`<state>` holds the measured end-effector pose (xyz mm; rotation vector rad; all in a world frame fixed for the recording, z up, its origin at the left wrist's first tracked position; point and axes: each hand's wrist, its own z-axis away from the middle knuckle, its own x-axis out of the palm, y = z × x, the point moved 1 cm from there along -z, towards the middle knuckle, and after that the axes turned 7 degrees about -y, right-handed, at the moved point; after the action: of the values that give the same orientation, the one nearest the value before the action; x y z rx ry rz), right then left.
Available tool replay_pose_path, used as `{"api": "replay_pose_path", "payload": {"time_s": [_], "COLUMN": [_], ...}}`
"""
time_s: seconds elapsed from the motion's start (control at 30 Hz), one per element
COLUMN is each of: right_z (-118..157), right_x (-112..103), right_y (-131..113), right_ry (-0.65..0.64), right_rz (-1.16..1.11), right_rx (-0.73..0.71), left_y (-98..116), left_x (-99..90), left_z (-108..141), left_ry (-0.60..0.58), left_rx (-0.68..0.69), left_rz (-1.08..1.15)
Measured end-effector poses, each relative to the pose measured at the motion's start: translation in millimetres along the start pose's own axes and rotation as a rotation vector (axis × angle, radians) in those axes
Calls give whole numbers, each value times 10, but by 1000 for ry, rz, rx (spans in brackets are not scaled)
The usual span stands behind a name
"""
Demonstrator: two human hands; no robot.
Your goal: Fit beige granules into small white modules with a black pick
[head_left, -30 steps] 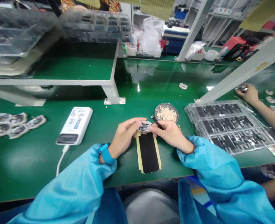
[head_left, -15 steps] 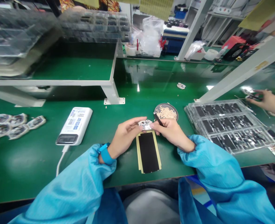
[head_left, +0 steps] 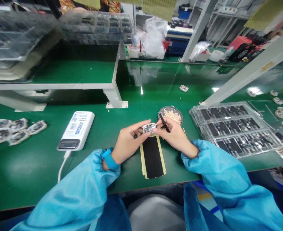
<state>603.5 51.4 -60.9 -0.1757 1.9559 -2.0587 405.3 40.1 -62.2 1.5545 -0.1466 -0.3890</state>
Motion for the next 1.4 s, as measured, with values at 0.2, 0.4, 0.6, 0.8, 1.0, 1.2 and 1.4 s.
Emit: {"api": "replay_pose_path", "payload": {"time_s": [0.2,0.4,0.6,0.8,1.0,1.2,1.4], "right_z": [11,6,7,12,12,-40,-95], "right_x": [112,157,154,195,234,240,295], "right_y": [50,24,26,33,30,-17,30], "right_ry": [23,41,46,53,80,116,135], "right_rz": [-78,-133,-131,-140,-33,-106,-177], "right_rx": [-45,-70,-90,-103,-4,-16,-37], "left_y": [-48,-6,-3,-26,-69,-108,-79], "left_x": [56,77,37,55,129,166,218], "left_z": [-25,-32,-42,-36,-4,-13,-6], "left_ry": [-62,-66,-46,-54,22,47,159], "left_rx": [-65,-72,-78,-56,55,45,76], "left_rz": [396,458,354,397,310,156,113]}}
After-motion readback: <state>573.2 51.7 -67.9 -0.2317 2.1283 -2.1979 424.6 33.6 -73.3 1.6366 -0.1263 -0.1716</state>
